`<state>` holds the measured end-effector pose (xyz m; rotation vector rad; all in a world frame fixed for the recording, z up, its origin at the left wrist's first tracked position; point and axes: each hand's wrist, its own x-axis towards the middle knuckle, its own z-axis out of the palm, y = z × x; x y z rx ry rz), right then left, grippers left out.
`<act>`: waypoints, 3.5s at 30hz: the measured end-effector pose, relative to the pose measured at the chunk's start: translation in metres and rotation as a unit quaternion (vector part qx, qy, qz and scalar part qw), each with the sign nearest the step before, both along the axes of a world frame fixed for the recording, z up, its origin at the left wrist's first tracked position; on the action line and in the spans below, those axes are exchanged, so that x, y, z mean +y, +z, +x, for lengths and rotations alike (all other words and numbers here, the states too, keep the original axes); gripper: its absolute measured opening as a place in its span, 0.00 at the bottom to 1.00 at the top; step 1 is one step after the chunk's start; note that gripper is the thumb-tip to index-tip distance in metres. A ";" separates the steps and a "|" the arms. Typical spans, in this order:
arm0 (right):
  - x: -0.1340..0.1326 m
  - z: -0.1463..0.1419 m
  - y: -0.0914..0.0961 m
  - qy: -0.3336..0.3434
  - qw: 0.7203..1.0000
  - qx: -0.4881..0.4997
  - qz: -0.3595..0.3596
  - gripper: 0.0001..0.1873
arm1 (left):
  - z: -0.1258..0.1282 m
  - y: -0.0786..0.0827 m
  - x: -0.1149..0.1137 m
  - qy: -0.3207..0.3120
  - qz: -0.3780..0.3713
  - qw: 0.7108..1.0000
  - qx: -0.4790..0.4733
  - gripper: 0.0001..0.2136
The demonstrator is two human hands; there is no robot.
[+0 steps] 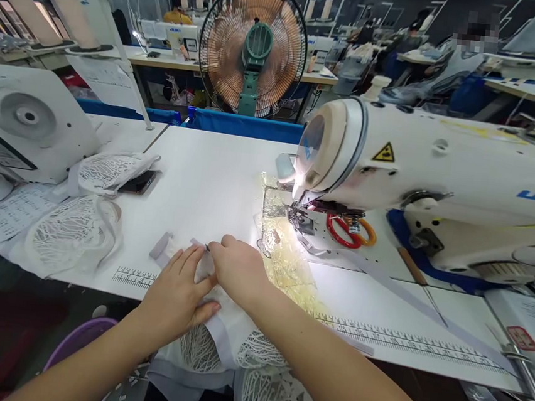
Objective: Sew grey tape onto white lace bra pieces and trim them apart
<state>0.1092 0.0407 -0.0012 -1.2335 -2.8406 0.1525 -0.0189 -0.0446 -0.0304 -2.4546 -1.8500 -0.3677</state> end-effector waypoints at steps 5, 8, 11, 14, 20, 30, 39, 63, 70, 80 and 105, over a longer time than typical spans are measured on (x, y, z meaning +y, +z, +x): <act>0.000 0.006 0.003 0.027 1.000 -0.010 0.009 0.05 | -0.001 0.002 0.000 -0.003 0.004 1.000 0.004 0.22; -0.002 0.013 0.005 0.024 0.999 -0.026 0.008 0.05 | -0.001 0.002 0.000 -0.005 0.016 1.000 0.010 0.23; -0.005 0.019 0.007 0.017 0.999 -0.039 0.008 0.07 | -0.001 0.001 0.001 -0.004 0.021 1.000 0.018 0.25; -0.008 0.024 0.011 0.010 0.999 -0.049 0.001 0.09 | -0.001 0.001 0.001 -0.002 0.020 0.999 0.027 0.25; -0.011 0.030 0.017 -0.018 0.999 -0.039 -0.018 0.13 | -0.001 0.001 -0.001 -0.005 0.022 0.999 0.034 0.25; -0.004 0.015 0.004 0.012 1.000 -0.013 -0.013 0.07 | -0.002 -0.001 0.000 -0.010 0.037 0.999 0.029 0.22; -0.012 0.038 0.009 0.009 0.999 -0.039 -0.005 0.11 | -0.001 0.003 0.001 -0.004 0.028 0.999 0.043 0.24; -0.027 0.048 0.002 -0.067 0.988 0.117 -0.073 0.09 | 0.027 -0.001 -0.014 0.009 0.028 1.000 0.004 0.24; -0.020 0.029 -0.003 -0.025 0.999 0.023 0.014 0.09 | 0.023 -0.001 -0.013 -0.007 0.017 1.000 -0.003 0.22; -0.020 0.041 0.003 0.029 0.999 -0.024 0.026 0.08 | 0.023 0.002 -0.010 -0.014 0.006 1.000 0.008 0.26; -0.025 0.061 0.004 0.004 1.000 -0.002 0.005 0.09 | 0.024 0.007 -0.009 -0.015 0.011 0.998 0.056 0.25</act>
